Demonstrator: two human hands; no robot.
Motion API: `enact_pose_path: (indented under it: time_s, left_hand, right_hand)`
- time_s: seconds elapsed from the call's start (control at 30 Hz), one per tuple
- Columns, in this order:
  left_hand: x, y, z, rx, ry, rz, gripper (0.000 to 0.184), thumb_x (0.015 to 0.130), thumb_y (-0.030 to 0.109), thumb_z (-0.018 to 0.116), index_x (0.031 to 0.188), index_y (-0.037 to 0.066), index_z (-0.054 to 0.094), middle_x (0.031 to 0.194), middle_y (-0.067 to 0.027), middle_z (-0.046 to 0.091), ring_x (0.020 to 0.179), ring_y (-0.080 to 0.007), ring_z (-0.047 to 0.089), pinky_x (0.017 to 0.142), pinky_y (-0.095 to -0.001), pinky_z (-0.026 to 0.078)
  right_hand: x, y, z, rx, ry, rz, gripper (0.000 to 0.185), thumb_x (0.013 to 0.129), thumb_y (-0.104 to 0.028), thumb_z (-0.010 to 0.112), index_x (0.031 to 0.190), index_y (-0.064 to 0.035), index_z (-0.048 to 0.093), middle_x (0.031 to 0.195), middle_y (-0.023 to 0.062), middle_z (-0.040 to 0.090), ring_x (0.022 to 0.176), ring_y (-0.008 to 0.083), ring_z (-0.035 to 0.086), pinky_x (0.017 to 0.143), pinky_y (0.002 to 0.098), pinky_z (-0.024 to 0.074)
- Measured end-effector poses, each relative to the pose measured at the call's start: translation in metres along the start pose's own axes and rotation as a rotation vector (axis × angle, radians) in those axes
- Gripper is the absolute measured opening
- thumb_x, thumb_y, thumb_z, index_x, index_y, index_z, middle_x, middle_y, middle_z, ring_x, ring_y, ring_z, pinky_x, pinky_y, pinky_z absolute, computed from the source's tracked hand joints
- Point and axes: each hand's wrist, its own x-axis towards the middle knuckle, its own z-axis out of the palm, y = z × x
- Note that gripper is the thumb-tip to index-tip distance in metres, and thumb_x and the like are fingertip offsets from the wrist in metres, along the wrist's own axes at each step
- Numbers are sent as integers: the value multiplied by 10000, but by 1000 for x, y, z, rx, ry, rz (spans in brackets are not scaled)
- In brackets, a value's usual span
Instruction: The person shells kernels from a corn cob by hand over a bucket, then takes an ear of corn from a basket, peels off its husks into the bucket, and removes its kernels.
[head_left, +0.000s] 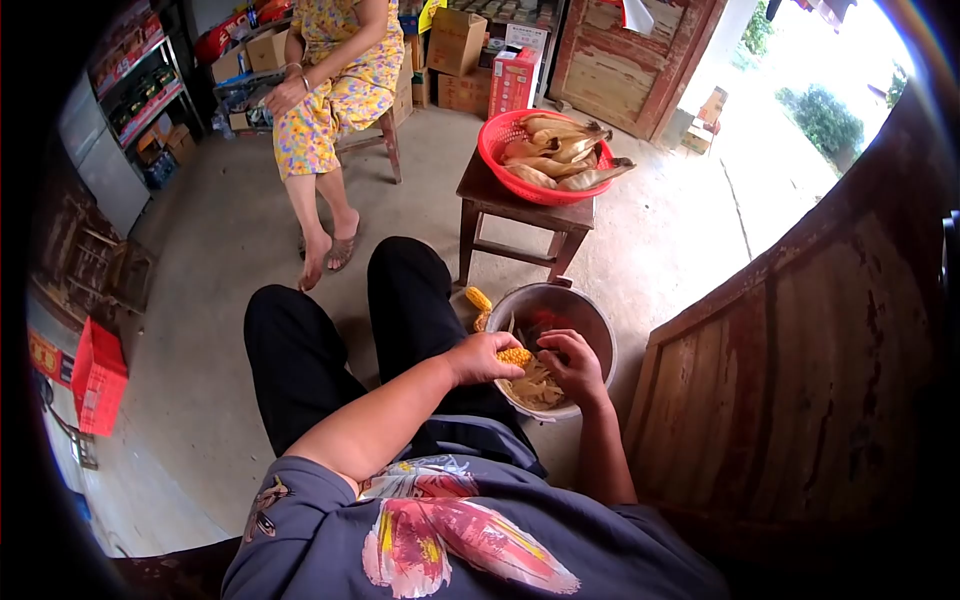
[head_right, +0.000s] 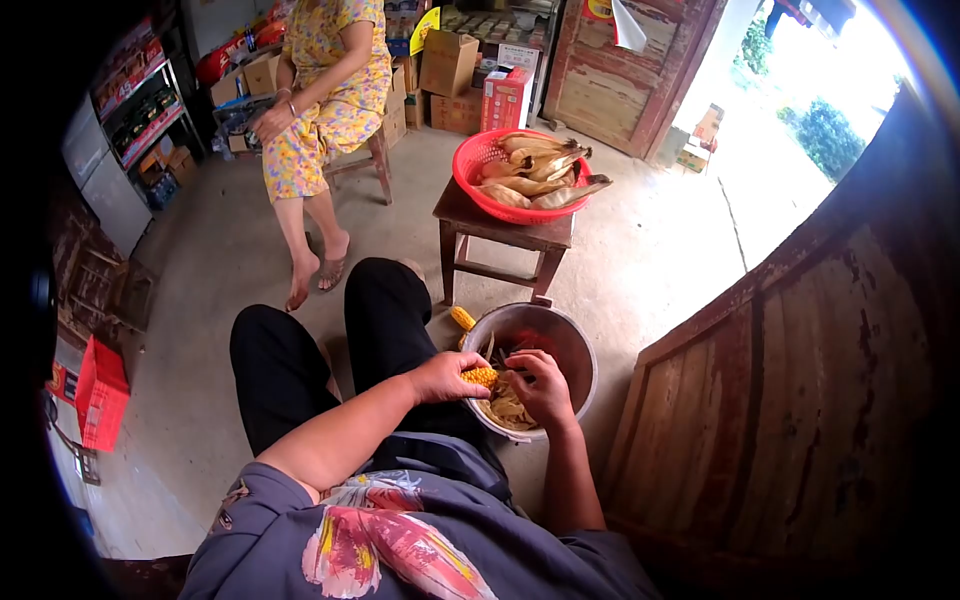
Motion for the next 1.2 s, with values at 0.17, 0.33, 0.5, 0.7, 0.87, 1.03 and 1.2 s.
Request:
enact_pose_path:
  time_s: [0.17, 0.33, 0.5, 0.7, 0.87, 1.03, 1.2]
  left_hand:
    - [-2, 1, 1, -6, -31, 29, 451, 734, 286, 783, 1092, 53, 641, 984, -112, 685, 928, -189, 644, 868, -300, 485]
    - [-6, 7, -1, 43, -23, 20, 436, 736, 263, 780, 1085, 43, 639, 996, -115, 681, 945, -183, 639, 874, -295, 482]
    - [-9, 13, -7, -6, -52, -3, 445, 792, 200, 781, 1158, 23, 599, 1046, -66, 651, 949, -127, 597, 874, -271, 472]
    - [-2, 6, -8, -483, -174, -77, 435, 849, 78, 709, 1231, 12, 510, 1098, -53, 599, 949, -118, 593, 819, -230, 492]
    - [-5, 11, -8, -528, -192, -95, 420, 855, 79, 702, 1225, 21, 510, 1070, -47, 601, 900, -97, 589, 758, -212, 495]
    - [-10, 17, -10, -539, -203, -111, 423, 852, 87, 707, 1227, 36, 518, 1022, -28, 609, 841, -84, 584, 697, -197, 481]
    - [-10, 14, -9, -505, -219, -89, 420, 837, 82, 722, 1214, 37, 543, 1015, -14, 615, 829, -75, 583, 689, -193, 478]
  right_hand:
    - [12, -25, 13, -91, -124, -204, 148, 739, -55, 721, 882, -41, 687, 1039, 112, 644, 1036, 275, 590, 892, 356, 480]
    - [16, -15, 23, -131, -4, -261, 62, 732, -30, 672, 789, -31, 647, 939, 123, 650, 970, 304, 598, 859, 374, 484]
    - [1, 27, 12, -266, 134, -33, 39, 769, -55, 652, 756, -32, 623, 813, 124, 617, 825, 314, 585, 760, 400, 480]
    - [-17, 42, 9, 239, 73, 389, 161, 889, -167, 657, 860, -8, 651, 775, 56, 613, 731, 161, 594, 705, 275, 483]
    - [-7, 11, 5, 491, -58, 311, 87, 874, -81, 656, 928, -13, 664, 814, 34, 614, 799, 139, 593, 752, 257, 481]
    - [4, -11, 2, 276, -83, 67, 76, 830, -42, 678, 899, -14, 665, 834, 57, 614, 808, 166, 597, 742, 274, 481]
    - [4, -3, 10, -15, -33, -61, 42, 806, -23, 663, 834, -9, 635, 796, 98, 608, 758, 232, 604, 698, 315, 486]
